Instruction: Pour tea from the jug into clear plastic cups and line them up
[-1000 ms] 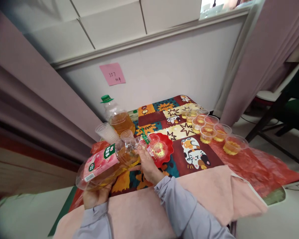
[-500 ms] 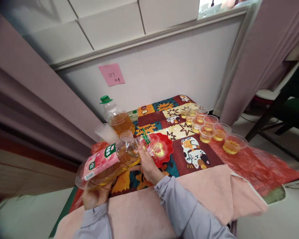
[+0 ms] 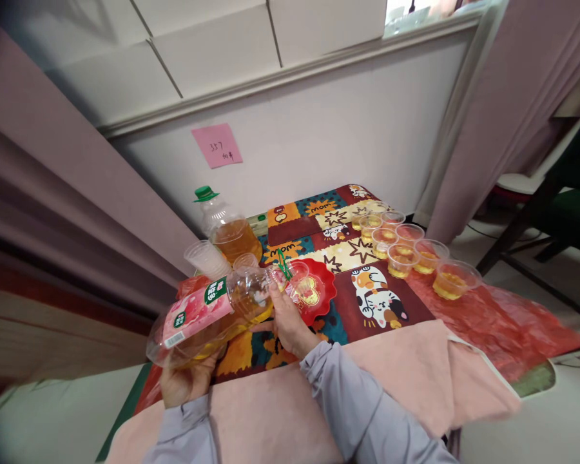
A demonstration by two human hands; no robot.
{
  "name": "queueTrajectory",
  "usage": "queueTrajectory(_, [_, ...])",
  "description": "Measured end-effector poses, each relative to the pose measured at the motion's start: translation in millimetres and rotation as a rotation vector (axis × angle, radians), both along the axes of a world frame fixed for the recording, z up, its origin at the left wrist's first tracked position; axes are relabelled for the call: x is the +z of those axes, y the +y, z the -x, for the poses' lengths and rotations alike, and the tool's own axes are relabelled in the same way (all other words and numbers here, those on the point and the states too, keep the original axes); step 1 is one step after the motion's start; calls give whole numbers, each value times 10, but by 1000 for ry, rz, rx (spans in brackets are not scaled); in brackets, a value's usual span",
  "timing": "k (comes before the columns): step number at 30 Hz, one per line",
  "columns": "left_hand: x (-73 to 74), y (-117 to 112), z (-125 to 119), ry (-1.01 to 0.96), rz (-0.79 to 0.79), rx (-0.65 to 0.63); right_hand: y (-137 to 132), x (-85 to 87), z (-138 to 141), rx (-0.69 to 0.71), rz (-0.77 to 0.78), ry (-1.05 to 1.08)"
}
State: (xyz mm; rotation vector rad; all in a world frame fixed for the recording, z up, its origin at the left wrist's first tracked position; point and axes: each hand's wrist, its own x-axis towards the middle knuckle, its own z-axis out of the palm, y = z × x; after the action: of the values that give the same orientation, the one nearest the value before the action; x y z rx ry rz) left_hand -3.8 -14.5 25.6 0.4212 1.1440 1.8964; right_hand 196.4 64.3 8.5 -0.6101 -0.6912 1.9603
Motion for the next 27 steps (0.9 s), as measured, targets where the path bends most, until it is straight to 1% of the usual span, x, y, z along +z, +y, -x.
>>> queueTrajectory(5, [31,-1,-25,4,2,0,1,-3,5,-6,10,9])
queueTrajectory(12, [28,5,-26,29,-18,0,2,9,-1,-10,13,20])
queueTrajectory(19, [75,-4,-62,25,-15,-9,0,12,6,-16,25,20])
queueTrajectory(23, [60,-4,-45,4,-10,10,-3,14,7,-12,25,27])
queueTrajectory(27, [34,-7,-29,19,-8,-7,-2,20,4,-17,28,23])
